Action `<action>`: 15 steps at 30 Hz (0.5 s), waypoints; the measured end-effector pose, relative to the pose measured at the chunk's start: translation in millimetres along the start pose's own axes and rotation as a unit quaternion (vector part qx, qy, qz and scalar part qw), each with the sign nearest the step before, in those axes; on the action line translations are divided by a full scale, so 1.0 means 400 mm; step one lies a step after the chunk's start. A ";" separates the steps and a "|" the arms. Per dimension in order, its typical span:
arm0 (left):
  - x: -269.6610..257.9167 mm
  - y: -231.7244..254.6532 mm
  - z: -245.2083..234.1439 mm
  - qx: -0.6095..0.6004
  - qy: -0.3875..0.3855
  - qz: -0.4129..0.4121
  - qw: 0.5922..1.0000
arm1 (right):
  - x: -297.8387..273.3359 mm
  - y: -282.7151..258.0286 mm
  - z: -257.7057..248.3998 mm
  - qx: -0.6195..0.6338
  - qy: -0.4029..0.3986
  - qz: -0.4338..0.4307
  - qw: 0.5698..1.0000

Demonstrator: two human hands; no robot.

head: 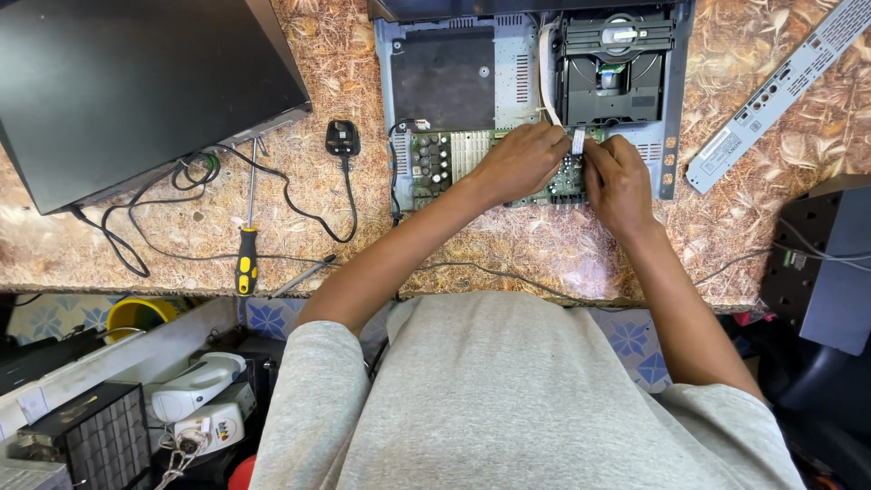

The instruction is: The person places a circuit board into an open electronic device chassis on a workbench. They then connect a white ribbon cable to the board and tuck the cable into the device.

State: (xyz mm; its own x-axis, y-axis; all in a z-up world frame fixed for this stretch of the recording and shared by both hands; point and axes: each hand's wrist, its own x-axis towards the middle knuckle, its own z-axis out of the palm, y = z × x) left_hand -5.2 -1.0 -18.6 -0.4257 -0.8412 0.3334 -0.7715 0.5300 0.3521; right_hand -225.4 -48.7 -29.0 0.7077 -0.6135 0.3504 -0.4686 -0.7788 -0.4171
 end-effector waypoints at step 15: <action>0.011 0.000 -0.015 0.017 -0.032 0.000 0.999 | -0.012 0.072 0.025 -0.009 0.008 -0.086 0.996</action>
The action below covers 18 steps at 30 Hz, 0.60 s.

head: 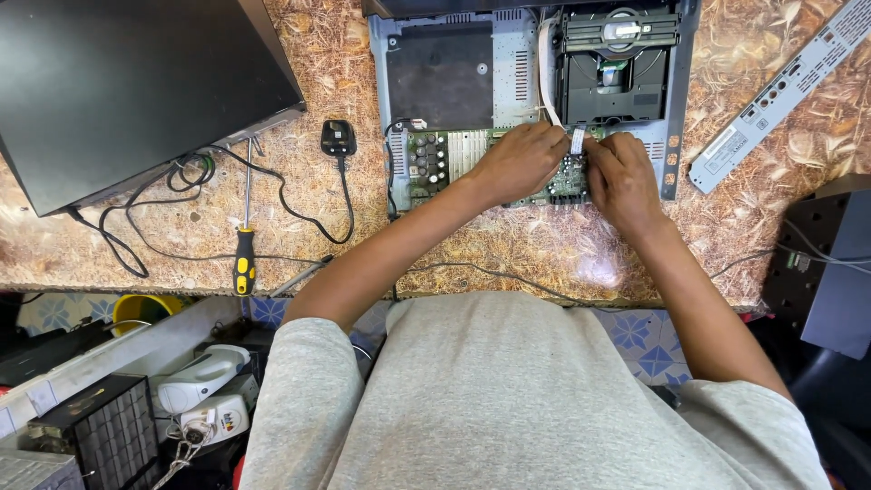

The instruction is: The person places a circuit board into an open electronic device chassis on a workbench. They then connect a white ribbon cable to the board and tuck the cable into the device.

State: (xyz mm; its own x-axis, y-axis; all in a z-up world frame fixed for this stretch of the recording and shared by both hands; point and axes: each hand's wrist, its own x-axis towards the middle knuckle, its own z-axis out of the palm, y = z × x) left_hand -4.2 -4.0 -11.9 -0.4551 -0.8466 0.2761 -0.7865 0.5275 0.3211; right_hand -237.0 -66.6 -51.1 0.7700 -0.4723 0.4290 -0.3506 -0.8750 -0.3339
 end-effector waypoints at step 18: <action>-0.009 -0.005 0.027 0.044 0.027 0.018 0.999 | -0.004 0.031 0.006 -0.064 0.014 -0.063 0.996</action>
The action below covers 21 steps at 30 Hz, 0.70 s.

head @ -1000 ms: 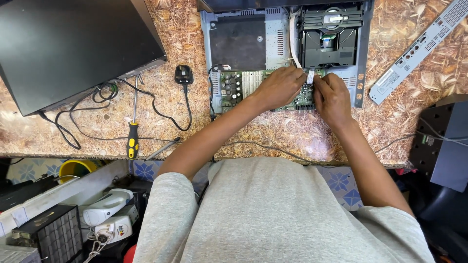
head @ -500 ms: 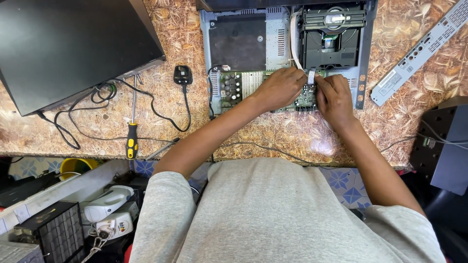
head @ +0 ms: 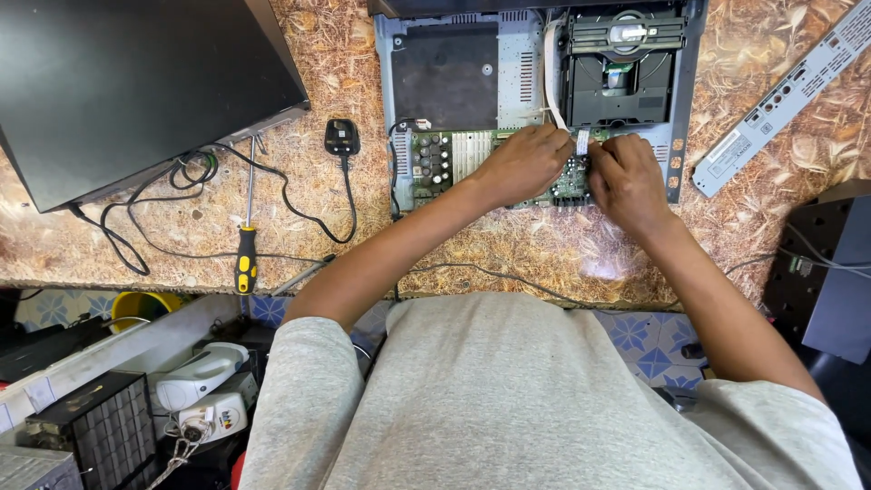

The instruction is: The person places a circuit board into an open electronic device chassis on a workbench. They then connect a white ribbon cable to the board and tuck the cable into the device.

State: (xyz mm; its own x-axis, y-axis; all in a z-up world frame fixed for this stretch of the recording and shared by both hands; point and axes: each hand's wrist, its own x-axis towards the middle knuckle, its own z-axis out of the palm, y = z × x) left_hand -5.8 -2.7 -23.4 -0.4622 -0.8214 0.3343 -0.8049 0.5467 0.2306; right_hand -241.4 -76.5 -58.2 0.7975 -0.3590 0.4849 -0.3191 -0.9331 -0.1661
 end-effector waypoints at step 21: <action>0.024 0.004 -0.038 -0.017 -0.102 -0.017 0.995 | 0.028 0.044 -0.024 0.007 -0.109 -0.043 0.993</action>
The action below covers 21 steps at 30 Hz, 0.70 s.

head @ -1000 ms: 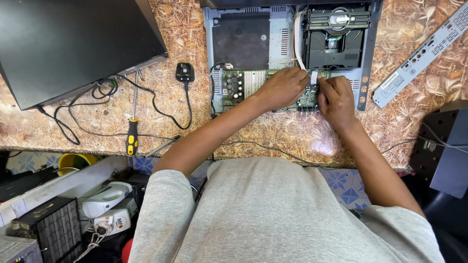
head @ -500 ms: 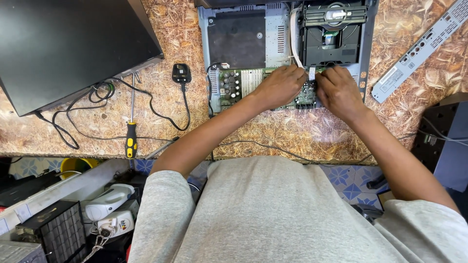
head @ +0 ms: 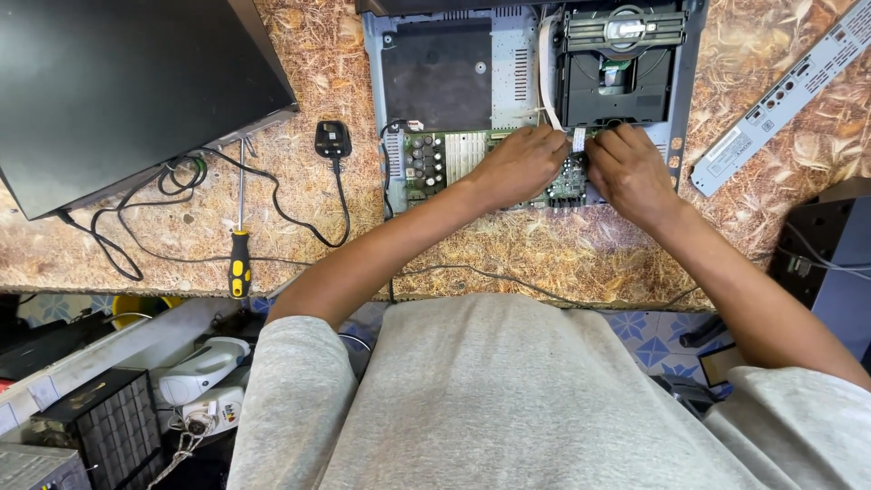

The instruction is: The person places a circuit board into an open electronic device chassis on a workbench. They then connect a white ribbon cable to the board and tuck the cable into the device.

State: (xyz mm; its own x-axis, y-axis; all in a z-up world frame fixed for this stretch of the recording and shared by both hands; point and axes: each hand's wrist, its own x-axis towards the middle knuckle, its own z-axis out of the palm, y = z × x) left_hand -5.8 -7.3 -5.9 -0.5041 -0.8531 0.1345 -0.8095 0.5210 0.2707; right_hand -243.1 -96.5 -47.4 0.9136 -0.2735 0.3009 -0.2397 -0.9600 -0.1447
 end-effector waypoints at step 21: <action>-0.031 0.005 0.017 -0.139 0.190 -0.062 0.970 | 0.025 -0.117 -0.049 0.018 0.081 0.125 0.989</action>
State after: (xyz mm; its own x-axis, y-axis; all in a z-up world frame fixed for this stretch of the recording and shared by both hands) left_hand -3.3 4.3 -13.6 -0.2173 -0.8850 0.4117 -0.7183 0.4306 0.5465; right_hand -229.1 -55.6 -19.0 0.7620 -0.5114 0.3974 -0.4379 -0.8589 -0.2656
